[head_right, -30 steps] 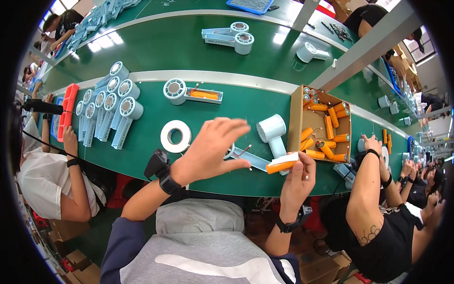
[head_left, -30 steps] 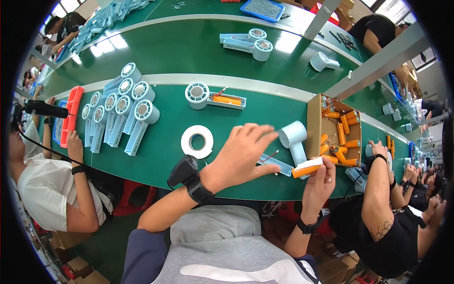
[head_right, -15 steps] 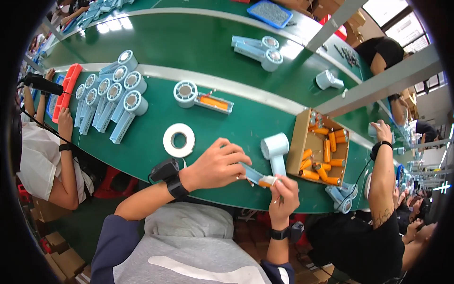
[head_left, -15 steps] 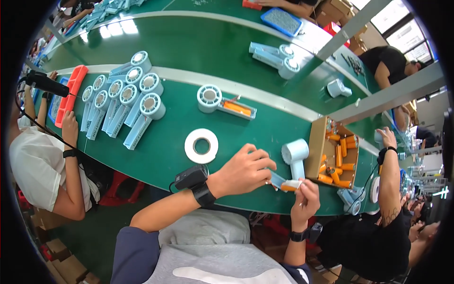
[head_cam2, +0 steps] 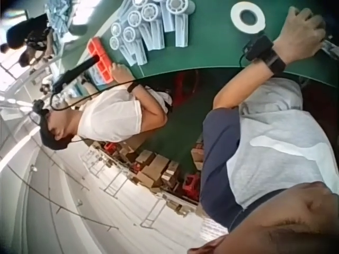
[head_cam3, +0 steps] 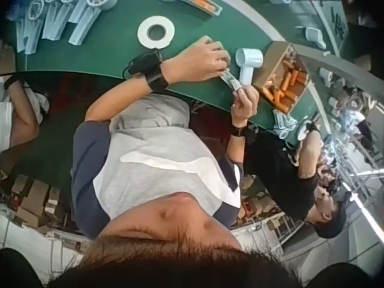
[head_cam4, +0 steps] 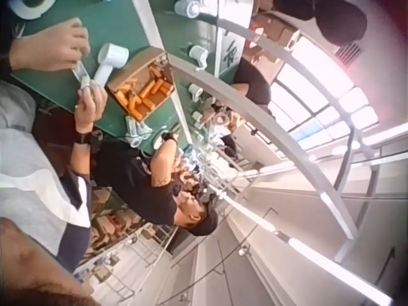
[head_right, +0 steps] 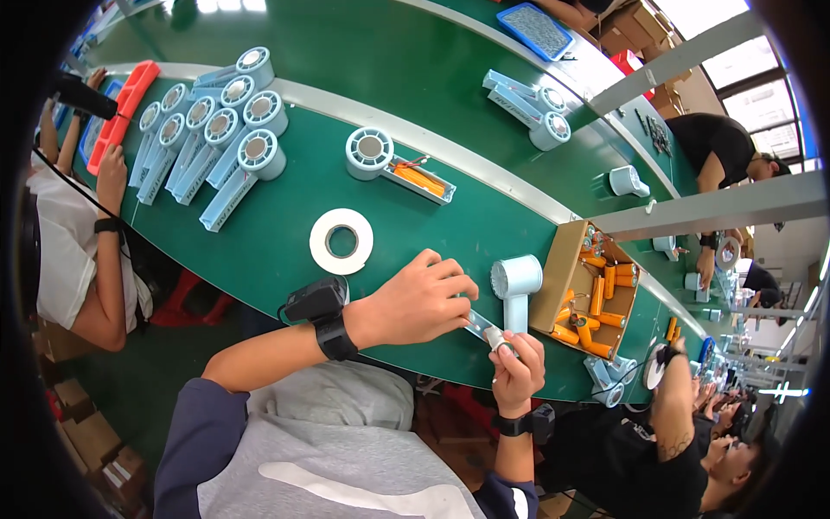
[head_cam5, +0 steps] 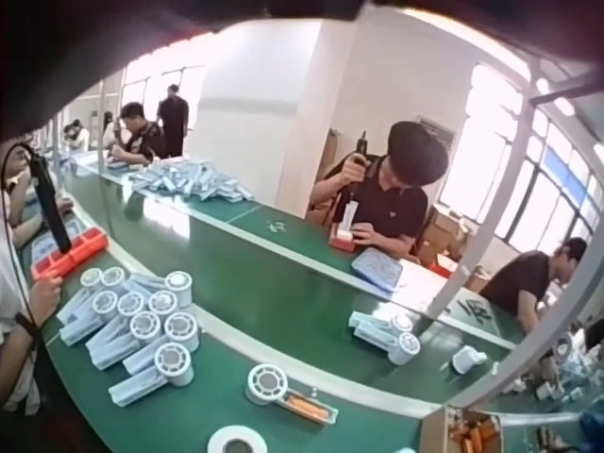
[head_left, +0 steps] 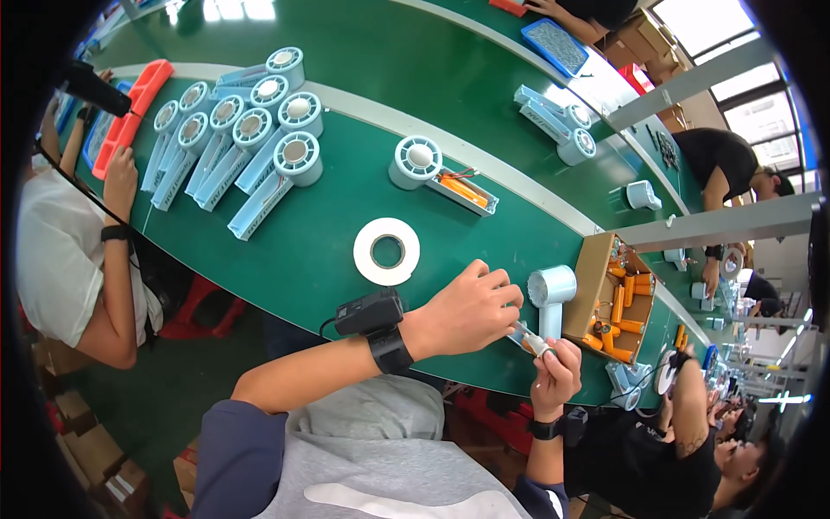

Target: The person applies tape to batteries, peels the backing, and presses them into the handles of fan housings. They repeat this process, occasionally moving fan housings and batteries across the table.

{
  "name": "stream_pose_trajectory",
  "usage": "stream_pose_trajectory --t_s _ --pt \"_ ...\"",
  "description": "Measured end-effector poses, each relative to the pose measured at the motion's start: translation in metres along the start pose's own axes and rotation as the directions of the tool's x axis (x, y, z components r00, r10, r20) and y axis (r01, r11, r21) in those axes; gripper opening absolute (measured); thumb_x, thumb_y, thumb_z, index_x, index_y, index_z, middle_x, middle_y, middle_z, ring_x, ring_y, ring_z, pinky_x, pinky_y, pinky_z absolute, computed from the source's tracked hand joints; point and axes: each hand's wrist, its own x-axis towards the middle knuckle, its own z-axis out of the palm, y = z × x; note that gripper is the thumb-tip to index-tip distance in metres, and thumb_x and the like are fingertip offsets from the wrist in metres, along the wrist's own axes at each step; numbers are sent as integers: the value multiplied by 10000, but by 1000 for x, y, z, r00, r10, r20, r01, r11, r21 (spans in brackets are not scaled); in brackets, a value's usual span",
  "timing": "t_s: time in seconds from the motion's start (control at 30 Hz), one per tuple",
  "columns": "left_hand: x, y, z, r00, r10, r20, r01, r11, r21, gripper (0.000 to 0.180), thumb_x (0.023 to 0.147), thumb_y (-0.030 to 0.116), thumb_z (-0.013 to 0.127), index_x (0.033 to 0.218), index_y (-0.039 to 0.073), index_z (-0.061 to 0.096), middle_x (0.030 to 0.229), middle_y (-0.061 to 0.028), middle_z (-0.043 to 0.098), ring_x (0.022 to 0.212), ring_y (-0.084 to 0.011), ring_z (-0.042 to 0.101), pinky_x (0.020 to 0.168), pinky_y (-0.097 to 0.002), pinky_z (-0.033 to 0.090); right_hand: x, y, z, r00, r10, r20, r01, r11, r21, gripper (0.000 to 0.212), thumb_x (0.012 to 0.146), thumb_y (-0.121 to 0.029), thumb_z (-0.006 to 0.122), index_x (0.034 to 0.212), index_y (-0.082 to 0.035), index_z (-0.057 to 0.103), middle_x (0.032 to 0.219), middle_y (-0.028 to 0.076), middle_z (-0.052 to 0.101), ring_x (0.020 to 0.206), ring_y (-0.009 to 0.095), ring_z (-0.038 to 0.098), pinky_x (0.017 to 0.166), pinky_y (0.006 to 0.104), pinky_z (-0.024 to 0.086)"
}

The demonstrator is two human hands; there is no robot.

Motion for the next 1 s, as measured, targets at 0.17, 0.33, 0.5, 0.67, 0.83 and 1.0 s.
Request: stream_pose_trajectory --t_s 0.17,0.33,0.5,0.67,0.83,1.0 --pt "-3 -2 6 994 -45 -100 38 997 -71 174 839 230 753 814 93 649 915 7 650 905 -176 592 806 -351 436 -22 3 6 986 106 -131 -89 987 132 131 972 -121 660 1054 -66 574 1089 166 686 949 347 668 832 425 555" --pt "-3 -1 5 993 -42 -112 37 998 -52 175 851 217 741 803 82 640 870 -2 643 876 -179 593 787 -345 441 -17 2 1 993 69 -92 -52 984 169 113 973 -89 646 1055 -70 571 1080 174 684 953 357 678 840 433 555" --pt "-2 -4 9 990 -48 -135 42 998 -50 170 839 206 741 797 76 640 856 -9 639 864 -187 588 772 -349 443 12 4 -4 977 4 212 -41 985 168 135 956 -53 650 1066 -70 573 1052 180 679 920 350 685 813 421 563" --pt "2 -4 9 991 -72 -109 67 996 -52 171 827 201 746 785 72 642 836 -14 633 845 -194 584 762 -350 443 22 7 0 969 -65 240 38 992 117 379 817 84 710 1145 -77 612 1038 164 669 861 345 685 713 390 571" --pt "2 -4 10 989 -75 -124 68 996 -60 171 832 196 738 773 69 639 817 -19 627 822 -200 578 758 -350 444 38 -16 -5 946 -5 323 18 999 -37 331 803 93 733 1087 -31 615 983 163 656 826 334 660 681 394 547" --pt "2 -7 10 990 -87 -108 80 995 -66 158 848 182 715 776 65 638 814 -25 626 814 -206 579 759 -355 445 57 -26 10 904 7 427 21 998 -61 274 780 109 736 1002 -1 618 929 153 630 770 314 609 644 403 514"
